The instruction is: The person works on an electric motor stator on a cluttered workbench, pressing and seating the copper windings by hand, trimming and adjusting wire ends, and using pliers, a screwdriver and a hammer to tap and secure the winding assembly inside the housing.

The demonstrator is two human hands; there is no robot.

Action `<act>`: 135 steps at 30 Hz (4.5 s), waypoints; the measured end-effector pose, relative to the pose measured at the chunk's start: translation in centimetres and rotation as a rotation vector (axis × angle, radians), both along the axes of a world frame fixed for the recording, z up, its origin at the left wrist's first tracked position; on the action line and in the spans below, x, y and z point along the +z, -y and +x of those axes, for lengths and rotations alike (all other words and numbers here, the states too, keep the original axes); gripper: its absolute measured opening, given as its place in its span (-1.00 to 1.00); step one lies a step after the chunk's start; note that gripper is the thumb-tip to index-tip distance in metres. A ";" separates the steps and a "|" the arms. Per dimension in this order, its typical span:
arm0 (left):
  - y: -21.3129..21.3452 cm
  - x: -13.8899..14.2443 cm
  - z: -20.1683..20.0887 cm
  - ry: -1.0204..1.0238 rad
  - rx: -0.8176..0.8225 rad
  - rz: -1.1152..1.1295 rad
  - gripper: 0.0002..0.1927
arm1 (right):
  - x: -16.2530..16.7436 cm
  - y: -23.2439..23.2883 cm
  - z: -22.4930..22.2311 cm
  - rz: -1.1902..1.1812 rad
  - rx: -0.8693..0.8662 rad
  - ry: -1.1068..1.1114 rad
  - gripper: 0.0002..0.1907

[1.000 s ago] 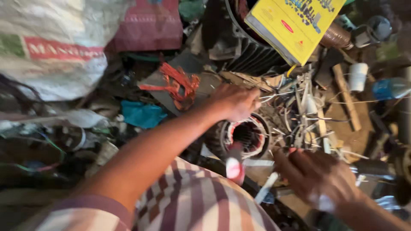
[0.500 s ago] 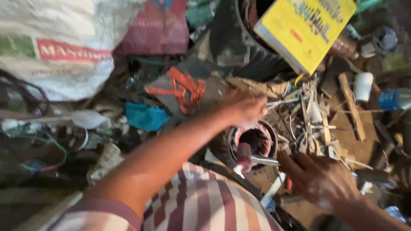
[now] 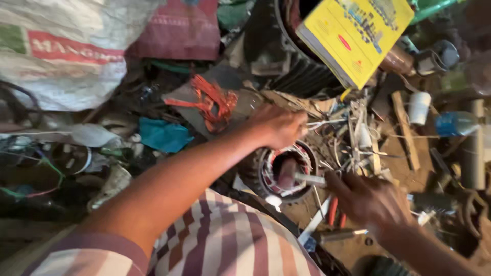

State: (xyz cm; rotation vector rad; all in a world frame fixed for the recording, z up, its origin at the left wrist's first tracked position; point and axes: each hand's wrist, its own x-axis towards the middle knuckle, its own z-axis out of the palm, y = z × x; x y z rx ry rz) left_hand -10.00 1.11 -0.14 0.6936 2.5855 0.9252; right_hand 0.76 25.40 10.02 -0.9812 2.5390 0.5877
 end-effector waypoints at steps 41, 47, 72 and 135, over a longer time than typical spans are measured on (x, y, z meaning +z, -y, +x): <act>-0.2 -0.7 -1.5 0.113 0.010 0.060 -0.70 | 2.6 1.2 0.1 -0.289 -0.646 0.439 -0.45; -0.5 -0.7 -1.0 0.100 0.021 0.087 -0.65 | 1.5 1.3 3.2 -0.381 -1.109 0.251 -0.39; -1.3 0.3 0.4 -0.035 0.089 0.059 -0.74 | -1.9 4.6 10.8 -0.886 -1.172 0.397 -0.38; -1.9 -0.8 0.6 -0.208 -0.023 0.135 -0.74 | 0.9 12.7 15.4 -1.470 -2.073 0.156 -0.30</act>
